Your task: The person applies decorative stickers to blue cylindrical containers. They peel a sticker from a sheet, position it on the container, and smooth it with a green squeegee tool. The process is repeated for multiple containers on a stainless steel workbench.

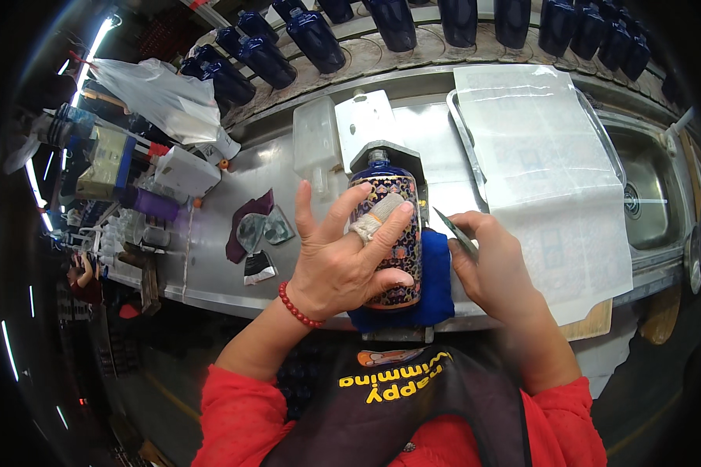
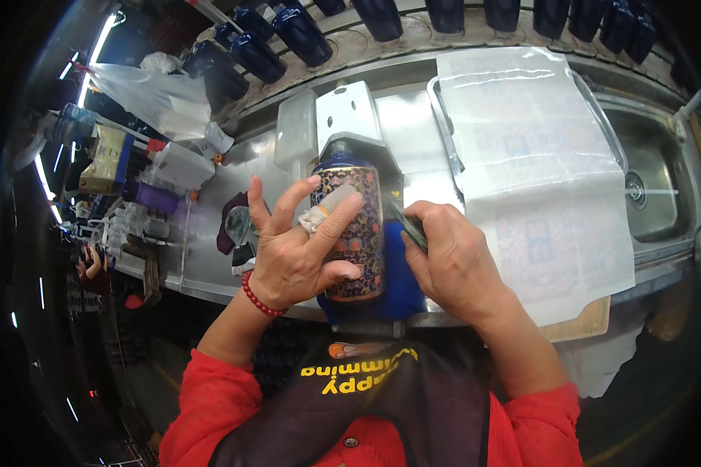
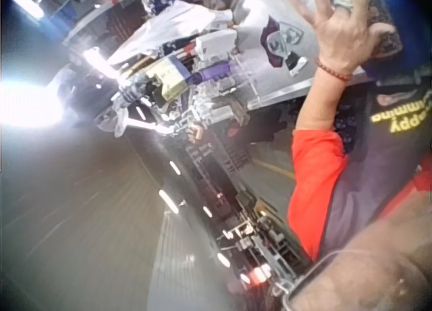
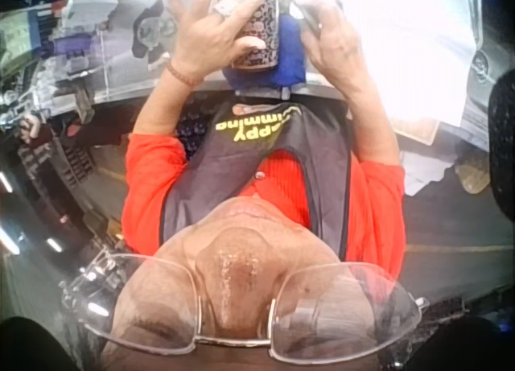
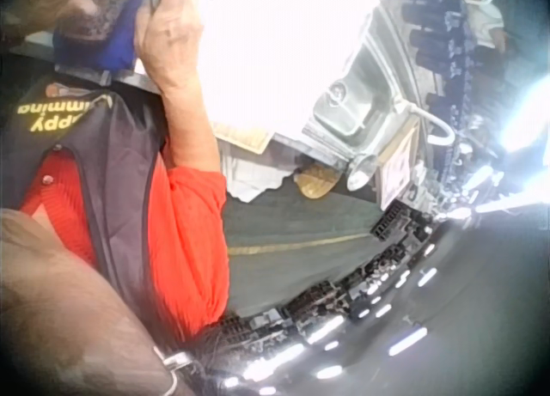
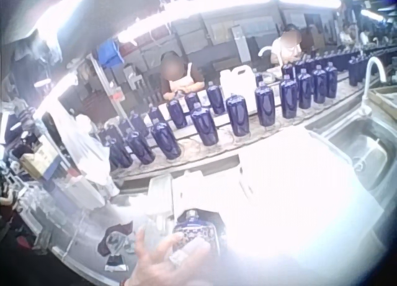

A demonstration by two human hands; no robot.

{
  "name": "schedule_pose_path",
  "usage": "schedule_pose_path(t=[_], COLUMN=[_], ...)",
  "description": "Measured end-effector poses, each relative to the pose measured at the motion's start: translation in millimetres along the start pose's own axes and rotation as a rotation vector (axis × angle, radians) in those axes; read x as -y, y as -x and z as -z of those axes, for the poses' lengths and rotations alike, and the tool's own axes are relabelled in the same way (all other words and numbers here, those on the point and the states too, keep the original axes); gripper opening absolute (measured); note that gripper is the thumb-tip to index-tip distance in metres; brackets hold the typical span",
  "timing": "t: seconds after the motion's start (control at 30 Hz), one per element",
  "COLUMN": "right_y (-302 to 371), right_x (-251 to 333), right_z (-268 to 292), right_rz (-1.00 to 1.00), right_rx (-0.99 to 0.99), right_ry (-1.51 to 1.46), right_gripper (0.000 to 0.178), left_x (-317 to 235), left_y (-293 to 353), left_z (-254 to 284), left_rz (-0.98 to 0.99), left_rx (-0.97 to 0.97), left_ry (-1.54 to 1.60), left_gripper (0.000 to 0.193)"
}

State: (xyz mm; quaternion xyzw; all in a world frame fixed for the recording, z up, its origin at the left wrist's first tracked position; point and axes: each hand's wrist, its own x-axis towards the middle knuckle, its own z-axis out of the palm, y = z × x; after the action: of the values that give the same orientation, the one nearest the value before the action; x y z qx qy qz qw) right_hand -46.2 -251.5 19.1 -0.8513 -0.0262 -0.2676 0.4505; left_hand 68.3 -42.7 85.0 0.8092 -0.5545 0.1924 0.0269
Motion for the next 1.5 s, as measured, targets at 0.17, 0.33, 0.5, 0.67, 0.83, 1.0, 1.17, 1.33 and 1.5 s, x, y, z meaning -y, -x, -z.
schedule_pose_path(t=[0.17, 0.33, 0.5, 0.67, 0.83, 1.0, 1.17, 1.33, 1.5], right_y=[-43.1, -62.1, -103.6, -99.4, -62.4, -64.8, -57.3, -61.1, -63.4], right_x=[9.0, 15.9, 28.4, 33.6, 9.2, -13.3, -10.0, -6.8, -2.8], right_z=[0.5, -0.5, 2.8, -5.5, -3.6, -12.5, -23.2, -24.3, -23.5], right_rz=[0.226, 0.508, 0.076, 0.739, 0.267, 0.398, 0.368, 0.355, 0.340], right_rx=[-0.014, 0.125, 0.424, -0.071, 0.395, -0.010, 0.108, 0.128, 0.114], right_ry=[0.081, 0.252, -0.170, 0.230, -0.383, 0.240, 0.340, 0.377, 0.323], right_gripper=[0.028, 0.032, 0.022, 0.023, 0.024, 0.058, 0.061, 0.057, 0.057], left_x=[6.9, -15.3, -58.9, -53.2, -45.4, -19.3, 12.1, 17.3, 19.0], left_y=[12.6, 47.8, 76.2, 83.1, 91.0, 75.1, 41.6, 31.1, 27.5], left_z=[-5.9, -10.0, -16.7, -39.6, -50.1, -43.4, -42.9, -42.5, -43.1], left_rz=[0.115, 0.286, 0.346, 0.383, 0.346, 0.401, 0.311, 0.266, 0.269], left_rx=[-0.125, -0.190, -0.090, -0.081, -0.108, -0.120, -0.073, -0.102, -0.152], left_ry=[0.201, 0.381, 0.408, 0.331, 0.514, 0.669, 0.531, 0.461, 0.485], left_gripper=[0.071, 0.082, 0.107, 0.114, 0.115, 0.116, 0.107, 0.100, 0.096])
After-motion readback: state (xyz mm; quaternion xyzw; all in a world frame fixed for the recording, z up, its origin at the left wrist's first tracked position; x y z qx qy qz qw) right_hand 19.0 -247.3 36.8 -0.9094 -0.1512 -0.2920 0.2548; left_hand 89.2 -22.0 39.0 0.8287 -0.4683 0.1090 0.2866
